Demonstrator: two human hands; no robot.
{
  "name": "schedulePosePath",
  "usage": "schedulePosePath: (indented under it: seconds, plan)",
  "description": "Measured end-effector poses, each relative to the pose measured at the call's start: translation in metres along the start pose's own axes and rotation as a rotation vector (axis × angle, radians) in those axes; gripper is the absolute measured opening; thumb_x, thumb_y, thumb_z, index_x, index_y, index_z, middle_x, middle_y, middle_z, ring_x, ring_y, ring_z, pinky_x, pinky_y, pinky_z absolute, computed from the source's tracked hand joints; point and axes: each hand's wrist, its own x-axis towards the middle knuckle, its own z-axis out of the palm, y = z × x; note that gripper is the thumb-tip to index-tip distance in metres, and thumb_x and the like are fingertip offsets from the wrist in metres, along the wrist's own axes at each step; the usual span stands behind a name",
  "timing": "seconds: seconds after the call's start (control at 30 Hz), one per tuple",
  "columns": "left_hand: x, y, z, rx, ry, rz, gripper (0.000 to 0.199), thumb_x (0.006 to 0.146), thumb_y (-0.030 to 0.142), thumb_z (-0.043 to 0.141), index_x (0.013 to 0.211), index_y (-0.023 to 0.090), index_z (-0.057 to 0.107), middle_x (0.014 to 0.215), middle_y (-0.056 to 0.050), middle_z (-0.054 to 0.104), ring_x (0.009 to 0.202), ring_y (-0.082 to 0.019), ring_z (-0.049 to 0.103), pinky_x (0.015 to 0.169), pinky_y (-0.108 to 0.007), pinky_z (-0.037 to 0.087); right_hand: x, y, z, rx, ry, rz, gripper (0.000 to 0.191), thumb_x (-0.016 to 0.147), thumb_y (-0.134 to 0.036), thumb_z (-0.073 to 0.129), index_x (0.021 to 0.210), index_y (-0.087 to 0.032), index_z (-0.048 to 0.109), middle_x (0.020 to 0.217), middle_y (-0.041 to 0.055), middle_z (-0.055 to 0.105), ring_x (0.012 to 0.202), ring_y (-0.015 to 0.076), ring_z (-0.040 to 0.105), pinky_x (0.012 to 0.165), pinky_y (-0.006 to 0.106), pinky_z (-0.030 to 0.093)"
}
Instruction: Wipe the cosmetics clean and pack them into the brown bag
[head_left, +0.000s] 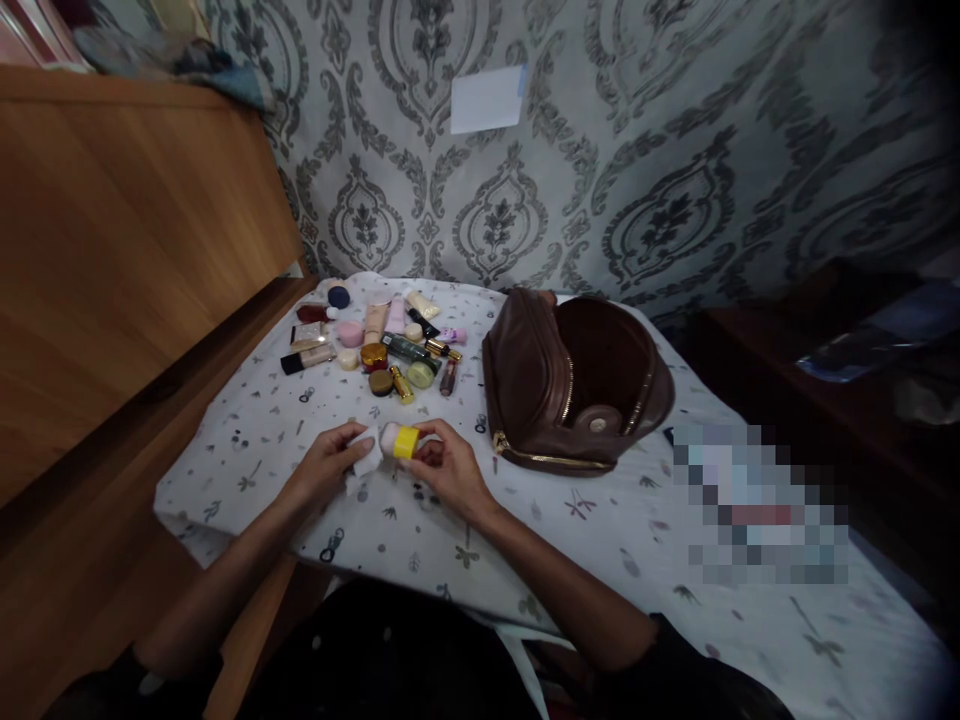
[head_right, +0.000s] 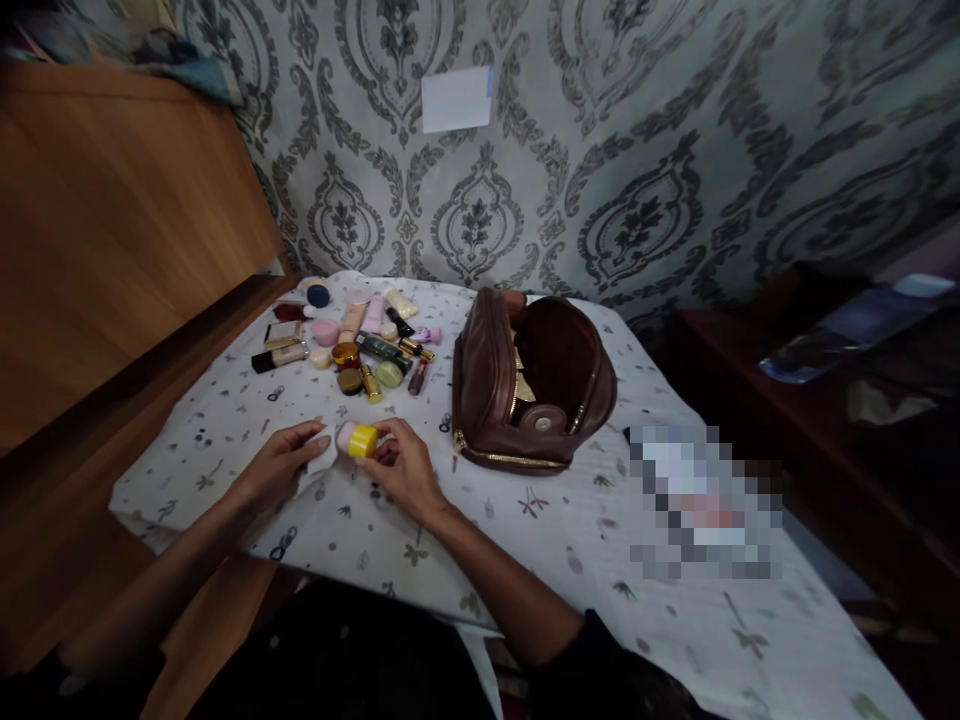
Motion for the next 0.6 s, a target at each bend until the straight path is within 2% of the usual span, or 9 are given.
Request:
schedulePosePath:
  seconds: [0.17, 0.33, 0.47, 0.6]
  plan:
    - [-0.007, 0.006, 0.002, 0.064, -0.020, 0.002, 0.041, 0.070, 0.053, 0.075, 0.083, 0.016, 0.063, 0.068, 0.003, 0.058, 0.057, -0.011, 0.049, 0.052, -0.021, 0.038, 0.002, -0.002, -0.003, -0.061, 0.068, -0.019, 0.036, 0.069, -0.033, 0.072, 0.097, -0.021, 0.055, 0.077, -0.0028, 0.058, 0.059, 0.0120, 0.055, 0.052, 0.023, 0.043]
    - [-0.013, 0.014, 0.007, 0.254, -0.004, 0.214, 0.031, 0.079, 0.046, 0.069, 0.092, 0.018, 0.066, 0.083, 0.000, 0.063, 0.073, -0.015, 0.056, 0.065, -0.024, 0.043, -0.003, -0.010, -0.002, -0.297, 0.118, -0.160, 0.024, 0.072, -0.027, 0.071, 0.093, -0.020, 0.061, 0.090, 0.0023, 0.059, 0.067, 0.0130, 0.055, 0.059, 0.025, 0.046]
    - [-0.015, 0.017, 0.014, 0.414, -0.020, 0.304, 0.029, 0.080, 0.042, 0.066, 0.097, 0.019, 0.068, 0.092, -0.003, 0.067, 0.085, -0.019, 0.058, 0.077, -0.027, 0.044, -0.008, -0.011, -0.002, -0.439, 0.042, -0.306, 0.032, 0.073, -0.019, 0.068, 0.105, -0.020, 0.065, 0.091, 0.0041, 0.057, 0.079, 0.0178, 0.056, 0.068, 0.029, 0.049]
    - [-0.010, 0.015, 0.014, 0.388, -0.003, 0.283, 0.030, 0.078, 0.043, 0.067, 0.095, 0.018, 0.068, 0.089, -0.003, 0.067, 0.083, -0.020, 0.058, 0.075, -0.026, 0.044, -0.006, -0.003, -0.003, -0.432, -0.049, -0.298, 0.047, 0.074, -0.021, 0.073, 0.118, -0.023, 0.059, 0.097, 0.0037, 0.055, 0.075, 0.0163, 0.056, 0.070, 0.031, 0.050]
